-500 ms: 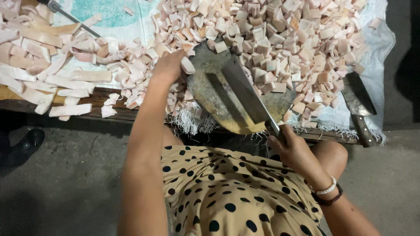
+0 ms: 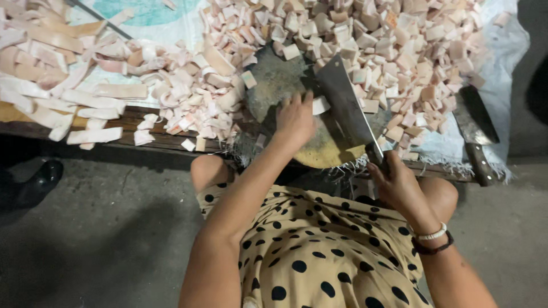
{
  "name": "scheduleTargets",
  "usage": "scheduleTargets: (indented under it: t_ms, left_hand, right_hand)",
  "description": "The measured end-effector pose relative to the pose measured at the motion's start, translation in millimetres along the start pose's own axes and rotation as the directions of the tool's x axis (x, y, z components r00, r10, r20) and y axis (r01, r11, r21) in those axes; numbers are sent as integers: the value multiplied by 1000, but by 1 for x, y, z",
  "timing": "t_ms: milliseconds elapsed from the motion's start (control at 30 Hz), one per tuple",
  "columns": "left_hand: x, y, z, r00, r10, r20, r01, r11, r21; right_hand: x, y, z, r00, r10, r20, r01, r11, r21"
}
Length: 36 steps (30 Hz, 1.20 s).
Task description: The person chops strips of fat into smaller pieces on a wooden cutting board using a cleaver.
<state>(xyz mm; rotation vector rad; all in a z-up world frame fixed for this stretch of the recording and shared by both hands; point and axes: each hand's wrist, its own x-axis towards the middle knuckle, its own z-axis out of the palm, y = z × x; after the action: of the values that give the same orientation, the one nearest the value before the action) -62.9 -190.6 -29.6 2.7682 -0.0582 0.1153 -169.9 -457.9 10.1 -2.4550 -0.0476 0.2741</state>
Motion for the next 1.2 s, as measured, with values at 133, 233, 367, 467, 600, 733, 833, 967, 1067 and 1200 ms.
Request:
scheduleTargets:
  t_ms: [133, 233, 367, 467, 600, 733, 833, 967, 1067, 1200]
  left_hand:
    - [-21, -14, 0, 984, -51, 173, 68, 993, -95]
    - [-28, -30, 2, 982, -63, 177, 83, 991, -107]
    - [-38, -34, 2, 994, -28, 106, 36, 996, -76]
    - [-24, -25, -7, 966, -139, 217, 155, 986, -56]
    - [-38, -21, -18, 997, -70, 9, 71, 988, -134]
    - [-37, -20, -11, 997, -77, 7, 78, 992, -96]
    - [-28, -19, -7, 996, -85, 11, 86, 995, -47]
    - [-20, -18, -7, 991, -126, 52, 129, 991, -46]
    - [-33, -20, -12, 998, -61, -29, 58, 992, -109]
    - [-36, -21, -8, 997, 3, -76, -10, 996, -91]
  right_hand:
    - [-9, -18, -14, 998, 59, 35, -59, 998, 14]
    - [-17, -43, -25, 997, -25, -69, 26, 999, 19]
    - [-26, -52, -34, 959, -205, -193, 175, 971, -162]
    - [-31, -33, -18, 933, -268, -242, 176, 923, -343]
    - [-22, -2, -14, 970, -222, 100, 241, 934, -262]
    - [-15, -19, -24, 976, -214, 34, 216, 958, -186]
    - [-19, -45, -31, 993, -106, -54, 102, 992, -75]
    - [-27, -39, -20, 971, -169, -169, 133, 970, -204]
    - [-18, -18, 1, 963, -266, -38, 252, 944, -212]
    - [-2, -13, -12, 964, -175, 198, 207, 966, -153]
